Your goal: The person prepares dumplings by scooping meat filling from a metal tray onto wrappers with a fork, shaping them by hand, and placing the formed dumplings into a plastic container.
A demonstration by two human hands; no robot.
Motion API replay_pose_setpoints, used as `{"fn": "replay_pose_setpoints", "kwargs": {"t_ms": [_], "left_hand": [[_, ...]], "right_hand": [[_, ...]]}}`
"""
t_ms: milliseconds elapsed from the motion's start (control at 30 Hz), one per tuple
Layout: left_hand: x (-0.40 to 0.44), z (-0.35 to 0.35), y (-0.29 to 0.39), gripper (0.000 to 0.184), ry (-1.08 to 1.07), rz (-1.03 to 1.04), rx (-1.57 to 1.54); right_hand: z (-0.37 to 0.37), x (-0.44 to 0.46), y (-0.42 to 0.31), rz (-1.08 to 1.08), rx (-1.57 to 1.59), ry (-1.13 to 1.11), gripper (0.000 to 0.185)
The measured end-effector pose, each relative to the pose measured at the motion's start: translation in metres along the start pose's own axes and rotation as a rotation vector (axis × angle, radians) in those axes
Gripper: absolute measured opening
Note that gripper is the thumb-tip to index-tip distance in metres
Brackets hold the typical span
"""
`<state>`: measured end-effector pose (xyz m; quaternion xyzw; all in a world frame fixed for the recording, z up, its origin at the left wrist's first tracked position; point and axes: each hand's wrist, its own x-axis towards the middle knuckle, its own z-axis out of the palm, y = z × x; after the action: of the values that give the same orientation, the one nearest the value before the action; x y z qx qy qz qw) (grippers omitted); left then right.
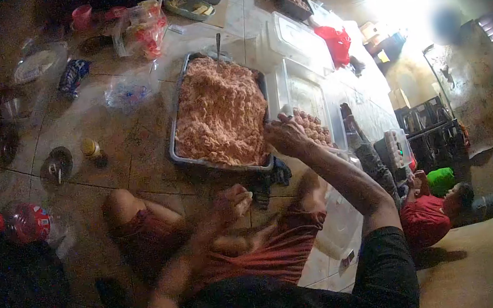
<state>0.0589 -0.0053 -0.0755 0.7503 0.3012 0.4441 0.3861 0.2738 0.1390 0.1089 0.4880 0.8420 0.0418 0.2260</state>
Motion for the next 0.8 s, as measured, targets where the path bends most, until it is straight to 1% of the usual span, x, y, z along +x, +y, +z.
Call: {"fn": "replay_pose_setpoints", "kwargs": {"t_ms": [33, 67, 100, 133, 200, 233, 267, 300, 333, 367, 400, 433, 467, 500, 533, 567, 600, 633, 667, 700, 733, 767, 800], "left_hand": [[-0.004, 0.003, -0.001, 0.025, 0.011, -0.182, -0.277], [-0.006, 0.006, -0.002, 0.028, 0.018, -0.363, -0.555], [-0.008, 0.016, -0.021, 0.028, 0.011, -0.361, -0.553], [-0.009, 0.030, -0.052, 0.030, -0.096, -0.520, -0.581], [-0.001, 0.024, -0.054, 0.033, -0.202, -0.671, -0.600], [0.001, 0.003, -0.024, 0.038, -0.138, -0.627, -0.812], [0.005, -0.001, -0.017, 0.040, -0.105, -0.602, -0.910], [0.009, -0.006, -0.010, 0.042, -0.074, -0.576, -1.009], [0.016, -0.003, -0.017, 0.045, -0.141, -0.317, -1.358], [0.023, 0.002, -0.023, 0.047, -0.170, -0.175, -1.513], [0.031, 0.004, -0.026, 0.049, -0.220, -0.034, -1.673], [0.043, 0.008, -0.023, 0.056, -0.140, -0.094, -1.880], [0.051, 0.009, -0.021, 0.063, -0.048, -0.162, -2.084], [0.059, -0.001, -0.014, 0.063, -0.051, -0.168, -2.068], [0.067, -0.017, 0.003, 0.069, 0.045, -0.182, -2.030], [0.074, -0.030, 0.014, 0.074, 0.142, -0.198, -1.988], [0.077, -0.041, 0.015, 0.081, 0.071, -0.254, -2.222], [0.083, -0.045, 0.028, 0.081, 0.069, -0.265, -2.207], [0.089, -0.044, 0.042, 0.083, 0.219, -0.319, -2.128], [0.093, -0.042, 0.052, 0.085, 0.363, -0.368, -2.043], [0.095, -0.041, 0.056, 0.086, 0.331, -0.338, -1.938], [0.092, -0.042, 0.061, 0.086, 0.326, -0.349, -1.926], [0.095, -0.052, 0.081, 0.086, 0.375, -0.357, -1.874]], "right_hand": [[-0.012, -0.007, -0.003, -0.101, -0.043, -0.025, 0.020], [-0.026, -0.013, -0.001, -0.169, -0.040, -0.100, 0.021], [-0.035, -0.019, 0.002, -0.192, -0.025, -0.144, 0.021], [-0.039, -0.025, 0.008, -0.198, 0.015, -0.168, 0.022], [-0.022, -0.036, 0.026, -0.128, 0.176, -0.098, 0.020], [-0.013, -0.043, 0.029, -0.064, 0.344, -0.034, 0.019], [-0.016, -0.052, 0.024, -0.063, 0.348, -0.030, 0.019], [-0.027, -0.066, 0.013, 0.084, 0.525, 0.064, 0.020], [-0.030, -0.079, 0.002, 0.233, 0.702, 0.162, 0.021], [-0.018, -0.088, -0.006, 0.232, 0.710, 0.174, 0.021], [0.000, -0.093, -0.016, 0.292, 0.821, 0.331, 0.018], [0.013, -0.098, -0.027, 0.350, 0.933, 0.488, 0.016], [0.021, -0.105, -0.042, 0.347, 0.945, 0.496, 0.016], [0.026, -0.107, -0.061, 0.390, 1.134, 0.614, 0.015], [0.030, -0.109, -0.078, 0.433, 1.326, 0.729, 0.015], [0.031, -0.111, -0.095, 0.433, 1.342, 0.735, 0.015], [0.029, -0.111, -0.111, 0.466, 1.314, 0.769, 0.014], [0.029, -0.109, -0.125, 0.499, 1.284, 0.803, 0.014], [0.036, -0.103, -0.139, 0.501, 1.300, 0.810, 0.014], [0.046, -0.094, -0.151, 0.429, 1.253, 0.909, 0.014], [0.050, -0.090, -0.158, 0.357, 1.203, 1.006, 0.014], [0.054, -0.092, -0.163, 0.363, 1.215, 1.013, 0.014], [0.052, -0.092, -0.166, 0.366, 1.144, 1.030, 0.023]]}}
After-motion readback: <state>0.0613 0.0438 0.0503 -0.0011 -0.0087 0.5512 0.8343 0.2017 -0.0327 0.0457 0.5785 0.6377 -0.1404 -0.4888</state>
